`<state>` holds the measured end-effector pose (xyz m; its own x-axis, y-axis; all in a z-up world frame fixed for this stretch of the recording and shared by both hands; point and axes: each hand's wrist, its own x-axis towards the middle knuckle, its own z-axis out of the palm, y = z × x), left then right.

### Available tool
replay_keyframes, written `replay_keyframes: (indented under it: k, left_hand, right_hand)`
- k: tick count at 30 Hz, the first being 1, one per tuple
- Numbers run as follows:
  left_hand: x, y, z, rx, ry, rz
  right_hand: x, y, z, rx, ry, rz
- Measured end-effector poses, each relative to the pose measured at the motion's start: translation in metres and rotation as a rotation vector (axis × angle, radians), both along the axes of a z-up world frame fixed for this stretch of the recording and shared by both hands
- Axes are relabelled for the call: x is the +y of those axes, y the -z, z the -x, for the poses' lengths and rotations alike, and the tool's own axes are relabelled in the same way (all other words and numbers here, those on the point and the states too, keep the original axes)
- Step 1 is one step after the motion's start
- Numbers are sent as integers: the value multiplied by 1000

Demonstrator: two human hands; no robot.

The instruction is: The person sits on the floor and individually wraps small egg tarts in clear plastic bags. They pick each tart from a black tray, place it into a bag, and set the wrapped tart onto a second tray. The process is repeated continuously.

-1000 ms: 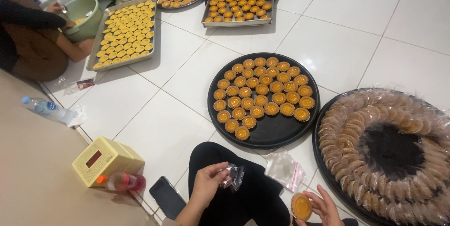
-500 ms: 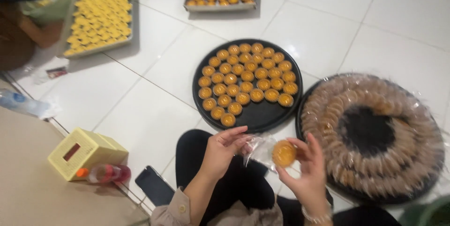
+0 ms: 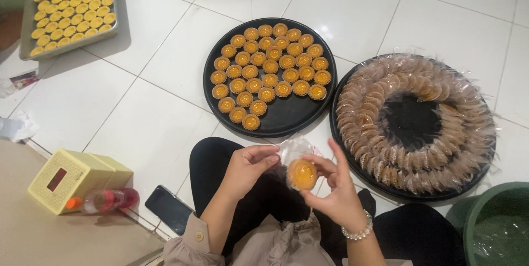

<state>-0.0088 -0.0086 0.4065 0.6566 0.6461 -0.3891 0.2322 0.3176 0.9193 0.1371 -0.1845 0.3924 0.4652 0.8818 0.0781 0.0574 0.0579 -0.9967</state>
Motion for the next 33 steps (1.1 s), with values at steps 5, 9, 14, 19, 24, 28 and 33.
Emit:
replay_keyframes:
  k: [5, 9, 14, 19, 24, 28, 33]
  left_hand:
    - [-4, -10, 0, 122, 76, -94]
    - [-6, -3, 1, 74, 86, 61]
    - [-1, 39, 8, -156, 102, 322]
    - [-10, 60, 1, -134, 72, 310]
    - [-15, 55, -5, -231, 126, 599]
    - [-17, 51, -31, -185, 210, 588]
    - [-35, 72, -79, -78, 527, 729]
  right_hand:
    - [3, -2, 9, -265, 8, 196]
    - [8, 5, 13, -434, -25, 96]
    - [13, 18, 13, -39, 111, 29]
    - [15, 37, 11, 257, 291, 230]
    - [10, 19, -2, 292, 48, 126]
    - [-20, 36, -21, 9, 124, 129]
    - [-30, 10, -53, -956, 99, -234]
